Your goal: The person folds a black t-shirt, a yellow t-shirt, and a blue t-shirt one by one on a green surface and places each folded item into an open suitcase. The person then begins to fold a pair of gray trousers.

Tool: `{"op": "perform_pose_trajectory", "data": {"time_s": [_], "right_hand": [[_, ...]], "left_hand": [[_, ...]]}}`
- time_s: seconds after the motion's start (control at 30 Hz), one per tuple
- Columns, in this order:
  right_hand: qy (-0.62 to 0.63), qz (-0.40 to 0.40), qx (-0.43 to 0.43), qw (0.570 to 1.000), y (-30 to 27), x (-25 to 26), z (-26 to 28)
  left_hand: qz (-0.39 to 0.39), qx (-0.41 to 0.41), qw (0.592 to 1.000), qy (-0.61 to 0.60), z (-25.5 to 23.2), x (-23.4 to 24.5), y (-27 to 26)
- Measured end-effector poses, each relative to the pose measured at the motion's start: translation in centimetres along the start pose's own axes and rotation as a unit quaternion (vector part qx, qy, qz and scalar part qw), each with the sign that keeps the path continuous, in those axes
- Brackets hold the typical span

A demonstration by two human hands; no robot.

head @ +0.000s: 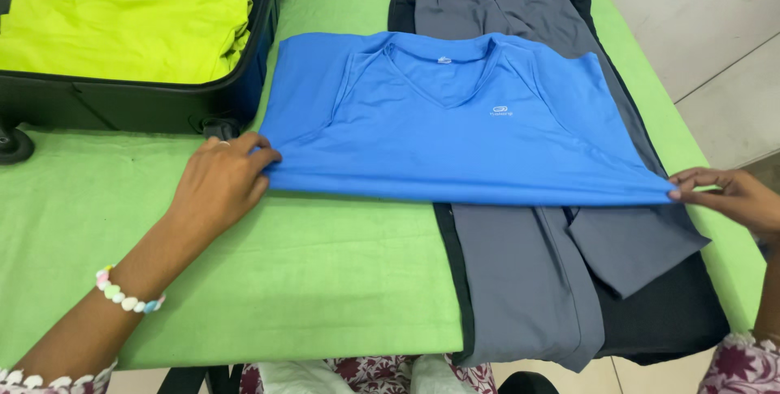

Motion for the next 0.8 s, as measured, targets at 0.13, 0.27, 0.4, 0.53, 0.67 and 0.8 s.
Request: {"op": "perform_pose_trajectory", "data": {"time_s": [0.13, 0.27, 0.4, 0.53, 0.67, 0.8], "right_hand": [[-0.113, 0.037, 0.041, 0.992, -1.4, -1.8, 3.6], [-0.228, -0.073, 0.141, 0.961, -3.2, 0.8, 14.9], [-0.110, -0.117, 0.367, 0.916, -4.6, -1.8, 29.7], [-0.149, -0.095, 0.434, 0.883, -1.2, -10.5, 38.8], [-0.211, -0.094, 0.416, 0.880, 1.4, -17.5, 40.2], [-0.244, -0.084, 0.392, 0.883, 2.4, -19.0, 38.6]], "left_hand": [[0.069, -0.033, 0.995, 0.070, -1.6, -0.9, -0.6], [-0.021, -0.105, 0.991, 0.085, -5.1, 0.8, 1.6], [-0.066, -0.164, 0.984, 0.032, -10.3, -2.5, 7.2], [-0.005, -0.152, 0.988, 0.013, -12.7, -10.1, 14.1], [0.058, -0.094, 0.993, -0.045, -10.1, -16.4, 16.7], [0.077, -0.083, 0.992, -0.063, -8.7, -19.3, 16.3]]}}
Point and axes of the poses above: each hand's wrist, its own y-axis towards the middle knuckle, its own x-axis out of the back of the hand, z = x × y, the point moved 9 cm from there along y, towards the middle knuckle, and after that the axes turned 4 degrees about -z, right-handed, at the moved point
